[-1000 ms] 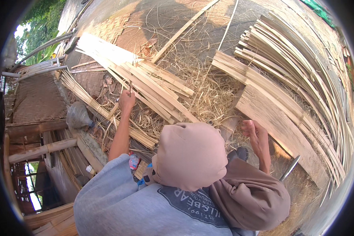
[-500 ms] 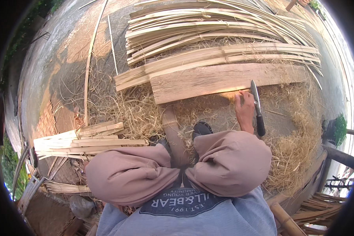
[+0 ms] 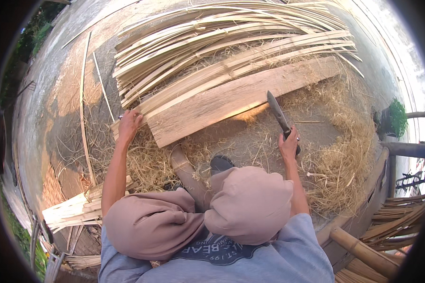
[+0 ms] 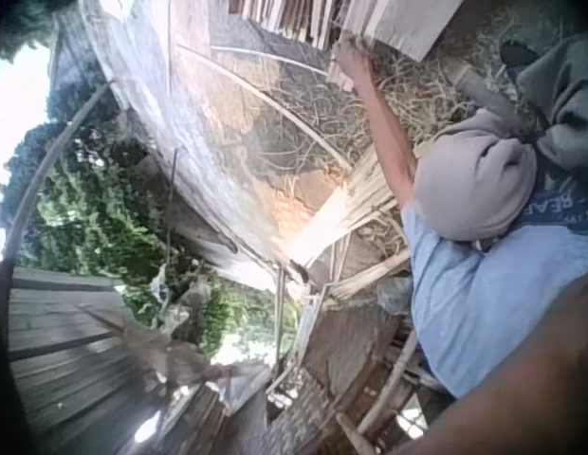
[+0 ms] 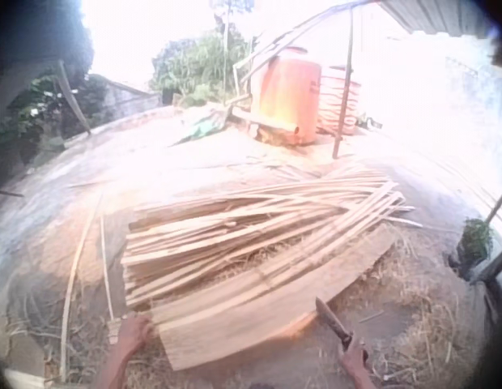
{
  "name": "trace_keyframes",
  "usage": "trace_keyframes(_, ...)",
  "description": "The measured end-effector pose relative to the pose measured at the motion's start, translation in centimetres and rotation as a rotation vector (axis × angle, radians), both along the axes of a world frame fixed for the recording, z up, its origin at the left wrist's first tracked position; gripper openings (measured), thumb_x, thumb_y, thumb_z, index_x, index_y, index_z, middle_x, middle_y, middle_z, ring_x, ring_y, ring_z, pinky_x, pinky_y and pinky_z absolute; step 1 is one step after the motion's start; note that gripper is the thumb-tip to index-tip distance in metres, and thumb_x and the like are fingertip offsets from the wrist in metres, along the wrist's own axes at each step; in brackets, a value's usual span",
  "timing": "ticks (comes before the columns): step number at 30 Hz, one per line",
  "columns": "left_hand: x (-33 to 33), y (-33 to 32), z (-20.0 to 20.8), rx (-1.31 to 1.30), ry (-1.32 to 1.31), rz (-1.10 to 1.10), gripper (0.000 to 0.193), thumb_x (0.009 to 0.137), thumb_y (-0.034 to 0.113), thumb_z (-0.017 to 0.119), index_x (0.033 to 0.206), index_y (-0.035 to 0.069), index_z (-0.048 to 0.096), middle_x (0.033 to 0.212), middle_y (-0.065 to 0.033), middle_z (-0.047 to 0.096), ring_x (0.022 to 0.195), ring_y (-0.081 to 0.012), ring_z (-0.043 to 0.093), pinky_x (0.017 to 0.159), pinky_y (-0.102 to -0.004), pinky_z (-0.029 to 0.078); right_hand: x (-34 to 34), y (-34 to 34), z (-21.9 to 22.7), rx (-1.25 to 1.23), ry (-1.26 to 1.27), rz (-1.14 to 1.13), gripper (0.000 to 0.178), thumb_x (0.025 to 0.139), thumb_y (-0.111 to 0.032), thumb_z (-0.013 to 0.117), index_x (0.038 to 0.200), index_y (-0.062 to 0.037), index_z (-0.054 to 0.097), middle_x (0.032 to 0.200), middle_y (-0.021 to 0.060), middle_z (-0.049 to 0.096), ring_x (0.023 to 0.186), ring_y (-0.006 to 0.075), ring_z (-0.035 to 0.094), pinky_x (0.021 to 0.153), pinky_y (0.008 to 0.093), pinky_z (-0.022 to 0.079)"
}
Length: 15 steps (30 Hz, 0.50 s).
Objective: The person sits on the ground and uses a knife to split long bamboo strips into thinner slats. They hold the bamboo against a wooden board and repeatedly strike it with the knife to separate the material, stacking the finished slats to the side.
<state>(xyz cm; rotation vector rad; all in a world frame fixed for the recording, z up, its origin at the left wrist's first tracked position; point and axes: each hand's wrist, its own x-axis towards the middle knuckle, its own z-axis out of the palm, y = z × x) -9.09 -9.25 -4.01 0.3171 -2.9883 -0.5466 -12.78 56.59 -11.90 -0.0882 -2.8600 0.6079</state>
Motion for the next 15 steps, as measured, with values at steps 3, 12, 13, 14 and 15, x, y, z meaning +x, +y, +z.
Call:
trace_keyframes(3,-1.5,0.8,0.5,-0.011,-0.043,0.0,0.022,0.095,0.033,0.072,0.097,0.011,0.068,0.092,-0.011,0.06,0.091,-0.0325,0.062,0.082,-0.0467,0.048,0.5,1.0,0.3,-0.063,-0.018,-0.06,0.051,0.092,-0.016,0.073,0.134,-0.0024,0.048,0.12,0.028,0.061,0.111,0.0478,0.061,0.095,0.052,0.048)
trace_keyframes(12,-0.3,3.5,13.6,-0.15,0.307,-0.096,0.019,0.1,0.028,0.07,0.102,0.009,0.067,0.087,-0.0059,0.074,0.073,-0.0261,0.067,0.078,-0.0387,0.051,2.2,-0.2,3.8,0.029,-0.137,-0.037,0.044,0.1,-0.038,0.063,0.129,-0.0062,0.052,0.113,0.0244,0.068,0.099,0.0444,0.068,0.083,0.0515,0.052)
trace_keyframes(13,0.1,4.1,14.9,-0.125,0.318,-0.059,0.019,0.1,0.028,0.07,0.103,0.009,0.067,0.084,-0.0051,0.075,0.068,-0.0228,0.067,0.074,-0.0362,0.052,2.3,-0.6,4.1,-0.051,-0.158,-0.052,0.045,0.1,-0.039,0.062,0.128,-0.0053,0.053,0.11,0.0243,0.068,0.096,0.0433,0.068,0.082,0.0516,0.053)
trace_keyframes(14,0.8,4.3,15.4,0.053,0.314,-0.061,0.019,0.1,0.027,0.071,0.103,0.008,0.067,0.082,-0.0038,0.074,0.067,-0.0187,0.065,0.069,-0.0338,0.049,2.2,-1.4,4.5,-0.138,-0.181,-0.057,0.045,0.1,-0.04,0.062,0.127,-0.0045,0.053,0.107,0.0241,0.069,0.094,0.0422,0.069,0.081,0.0517,0.053)
trace_keyframes(15,1.6,4.6,15.2,0.236,0.299,-0.061,0.019,0.101,0.026,0.071,0.103,0.008,0.067,0.081,-0.0024,0.072,0.066,-0.0145,0.062,0.064,-0.0315,0.046,2.5,-2.4,4.9,-0.223,-0.16,-0.091,0.045,0.101,-0.04,0.061,0.125,-0.0038,0.055,0.103,0.0242,0.069,0.091,0.0421,0.069,0.079,0.0514,0.054)
